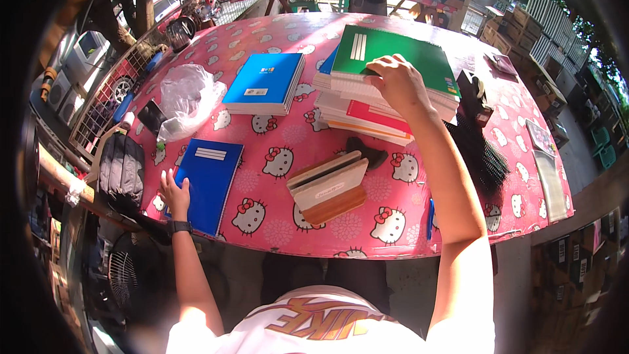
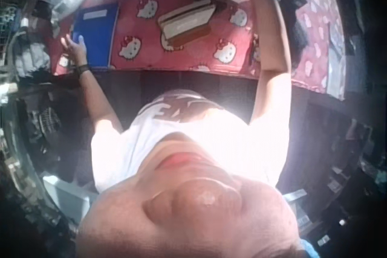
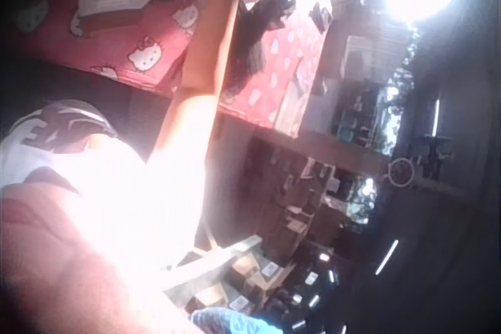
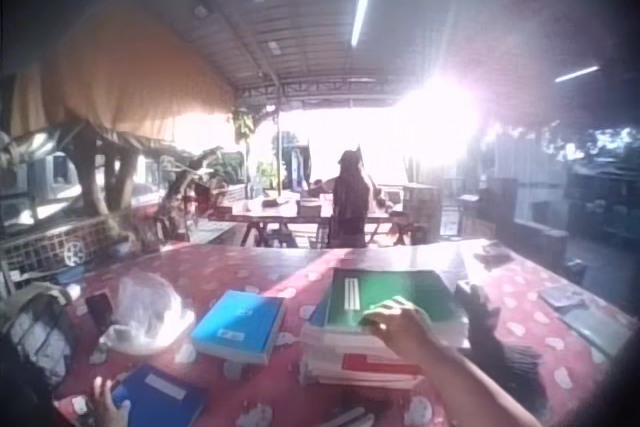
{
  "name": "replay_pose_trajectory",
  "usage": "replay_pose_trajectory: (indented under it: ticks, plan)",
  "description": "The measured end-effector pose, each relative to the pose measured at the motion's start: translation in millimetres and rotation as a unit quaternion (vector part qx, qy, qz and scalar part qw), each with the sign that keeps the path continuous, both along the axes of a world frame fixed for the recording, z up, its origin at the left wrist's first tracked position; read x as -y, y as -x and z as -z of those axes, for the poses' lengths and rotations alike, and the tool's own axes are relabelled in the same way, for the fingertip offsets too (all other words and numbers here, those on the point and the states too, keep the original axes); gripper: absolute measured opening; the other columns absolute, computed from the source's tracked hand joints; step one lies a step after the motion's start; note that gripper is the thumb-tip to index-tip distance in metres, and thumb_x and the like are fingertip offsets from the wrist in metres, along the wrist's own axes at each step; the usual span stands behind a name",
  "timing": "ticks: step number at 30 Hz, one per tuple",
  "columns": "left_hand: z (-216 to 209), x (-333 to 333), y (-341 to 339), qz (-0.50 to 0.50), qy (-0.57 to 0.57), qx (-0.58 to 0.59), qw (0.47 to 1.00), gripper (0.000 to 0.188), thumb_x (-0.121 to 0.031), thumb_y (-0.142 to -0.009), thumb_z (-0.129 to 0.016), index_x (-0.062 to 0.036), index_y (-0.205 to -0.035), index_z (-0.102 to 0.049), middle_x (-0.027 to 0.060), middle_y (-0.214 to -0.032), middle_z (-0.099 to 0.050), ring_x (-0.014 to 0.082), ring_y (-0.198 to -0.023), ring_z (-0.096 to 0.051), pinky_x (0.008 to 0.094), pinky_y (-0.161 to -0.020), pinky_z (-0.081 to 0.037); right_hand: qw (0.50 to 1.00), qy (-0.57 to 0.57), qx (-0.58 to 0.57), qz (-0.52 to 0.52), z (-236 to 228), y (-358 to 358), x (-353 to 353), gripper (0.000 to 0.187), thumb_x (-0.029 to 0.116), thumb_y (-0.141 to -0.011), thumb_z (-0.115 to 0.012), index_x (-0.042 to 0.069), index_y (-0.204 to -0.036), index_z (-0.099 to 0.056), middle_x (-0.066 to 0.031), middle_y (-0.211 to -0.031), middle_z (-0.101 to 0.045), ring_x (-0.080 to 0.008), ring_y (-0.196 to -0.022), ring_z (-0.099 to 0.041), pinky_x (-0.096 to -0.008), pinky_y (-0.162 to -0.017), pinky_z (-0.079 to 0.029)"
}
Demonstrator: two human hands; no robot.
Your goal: The person binds several notebooks by hand using plastic coils and a pair of pliers. The person picks up a stack of pre-punched pages, manually threads a plastic coil through the holes, uses pliers to cut the excess coil, and repeats the process for multiple notebooks of different colors.
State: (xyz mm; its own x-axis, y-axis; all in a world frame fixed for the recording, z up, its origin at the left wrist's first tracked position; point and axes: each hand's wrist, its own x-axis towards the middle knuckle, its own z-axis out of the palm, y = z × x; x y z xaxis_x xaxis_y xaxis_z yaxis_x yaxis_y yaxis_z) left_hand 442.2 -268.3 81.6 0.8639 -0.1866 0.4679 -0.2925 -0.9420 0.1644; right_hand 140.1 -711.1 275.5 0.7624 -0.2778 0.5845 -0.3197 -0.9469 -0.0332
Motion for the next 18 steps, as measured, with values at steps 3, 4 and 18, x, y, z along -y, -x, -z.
replay_pose_trajectory:
  ticks: [3, 4, 18]
  plan:
    - [-26.5, 17.9, 19.9, 0.144, 0.149, 0.067, 0.976, 0.049, -0.024, -0.08, -0.064, -0.0098, -0.125, -0.05, 0.0169, -0.136, -0.041, 0.036, -0.126, -0.036, 0.0477, -0.105, -0.027, 0.999, 0.034, 0.003, -0.023, -1.1, -5.7, 0.3, 0.026, 0.022, -0.077, -0.068, 0.012, -0.101, -0.067, -0.004, -0.101, -0.066, -0.024, -0.096, -0.059, -0.0361, -0.088, -0.047]
    - [-41.6, 40.8, 38.1, 0.228, 0.222, 0.061, 0.946, 0.043, -0.021, -0.08, -0.064, -0.0092, -0.121, -0.054, 0.0169, -0.136, -0.041, 0.0356, -0.126, -0.036, 0.0464, -0.106, -0.026, 0.998, 0.066, -0.009, -0.023, 0.8, -2.3, 4.6, 0.024, 0.024, -0.077, -0.068, 0.013, -0.099, -0.067, -0.0013, -0.099, -0.066, -0.0214, -0.094, -0.059, -0.0341, -0.083, -0.048]
    - [-142.8, 195.0, 150.0, 0.439, 0.604, -0.635, 0.202, 0.038, -0.024, -0.091, -0.056, 0.0026, -0.118, -0.051, 0.0154, -0.113, -0.06, 0.0232, -0.102, -0.062, 0.037, -0.083, -0.053, 0.97, 0.022, -0.004, -0.243, 9.6, 45.8, -132.1, 0.025, 0.005, -0.072, -0.063, 0.01, -0.096, -0.064, -0.001, -0.104, -0.065, -0.0198, -0.097, -0.06, -0.036, -0.084, -0.046]
